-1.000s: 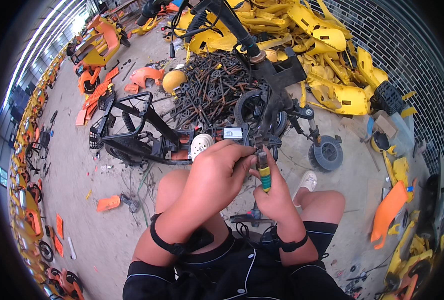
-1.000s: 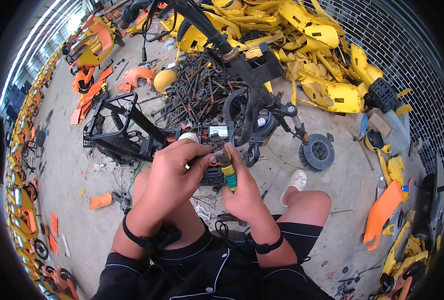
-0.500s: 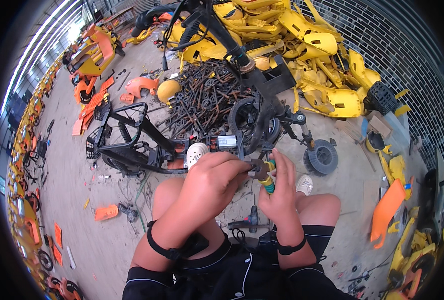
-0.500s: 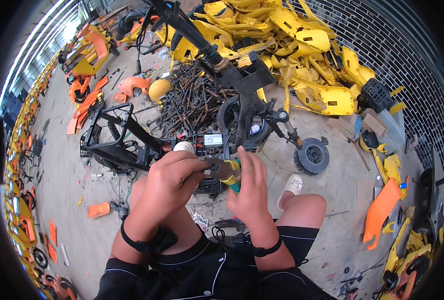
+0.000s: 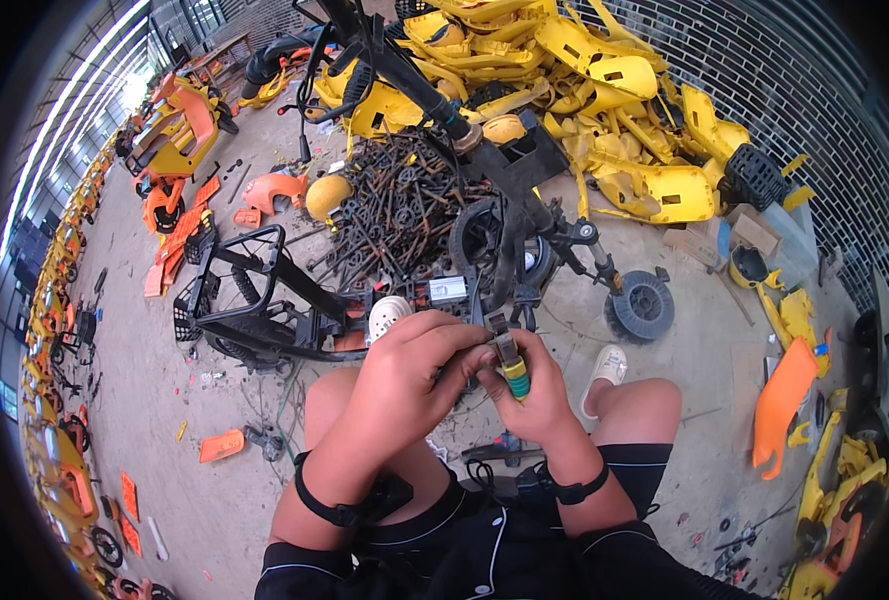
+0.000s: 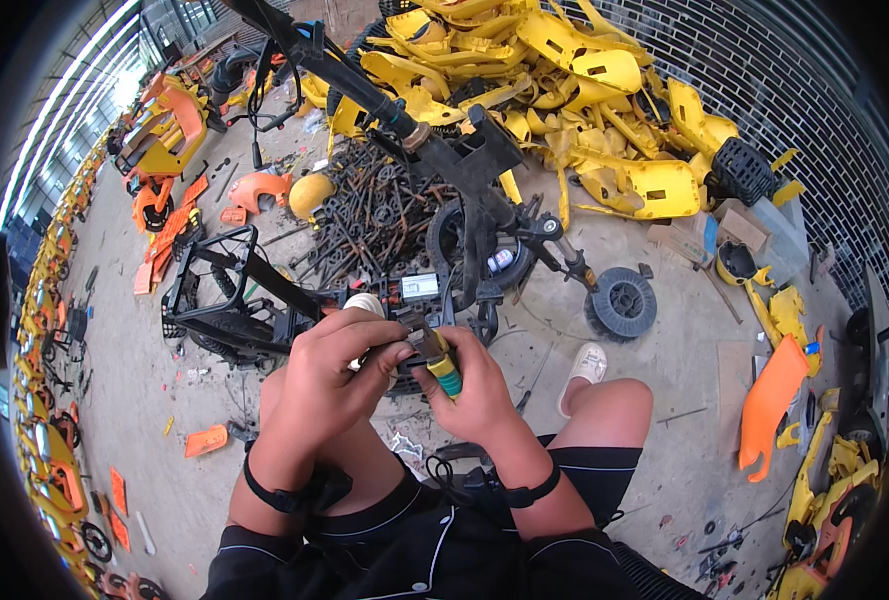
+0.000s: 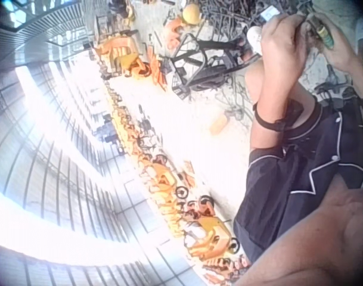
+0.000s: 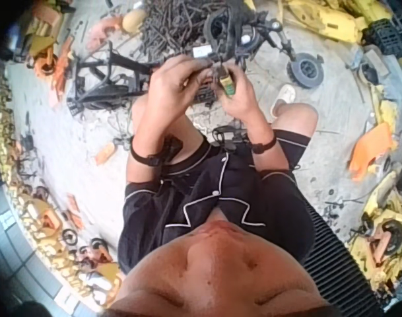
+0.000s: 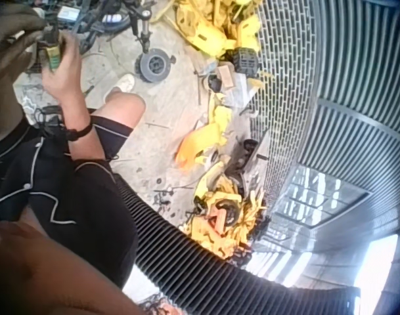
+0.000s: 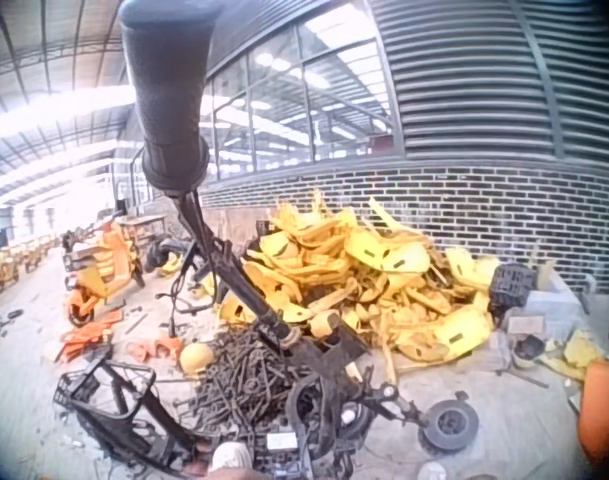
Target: The person strips components from a motorcycle frame by hand, using pliers to pull at wires, and hitting a component with a hammer before twisting and pulling the wires away from the frame.
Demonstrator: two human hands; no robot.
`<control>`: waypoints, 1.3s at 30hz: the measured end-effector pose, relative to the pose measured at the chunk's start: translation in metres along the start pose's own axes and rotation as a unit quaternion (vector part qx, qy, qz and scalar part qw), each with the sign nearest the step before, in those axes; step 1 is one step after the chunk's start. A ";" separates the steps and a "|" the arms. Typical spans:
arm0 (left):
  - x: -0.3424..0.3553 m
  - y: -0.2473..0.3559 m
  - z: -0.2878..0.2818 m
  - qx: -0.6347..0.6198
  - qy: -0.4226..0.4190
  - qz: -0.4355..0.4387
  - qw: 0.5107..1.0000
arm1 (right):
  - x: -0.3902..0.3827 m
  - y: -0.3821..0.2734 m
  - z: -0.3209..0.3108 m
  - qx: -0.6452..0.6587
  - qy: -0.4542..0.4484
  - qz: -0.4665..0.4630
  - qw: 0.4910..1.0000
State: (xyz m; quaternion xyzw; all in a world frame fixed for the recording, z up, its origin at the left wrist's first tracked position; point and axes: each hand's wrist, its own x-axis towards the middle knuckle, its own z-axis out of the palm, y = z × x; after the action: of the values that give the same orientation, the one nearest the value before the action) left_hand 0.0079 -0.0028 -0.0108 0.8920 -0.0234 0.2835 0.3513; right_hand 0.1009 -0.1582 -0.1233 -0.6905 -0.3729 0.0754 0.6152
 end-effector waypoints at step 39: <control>-0.002 -0.006 -0.009 -0.233 0.005 -0.033 0.972 | -0.004 -0.038 -0.031 0.253 -0.085 0.086 0.960</control>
State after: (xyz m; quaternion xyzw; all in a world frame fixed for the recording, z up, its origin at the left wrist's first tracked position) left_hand 0.0039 0.0074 -0.0105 0.7846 -0.0573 0.2631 0.5585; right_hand 0.0991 -0.1864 -0.0828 -0.5332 -0.3317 0.2780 0.7269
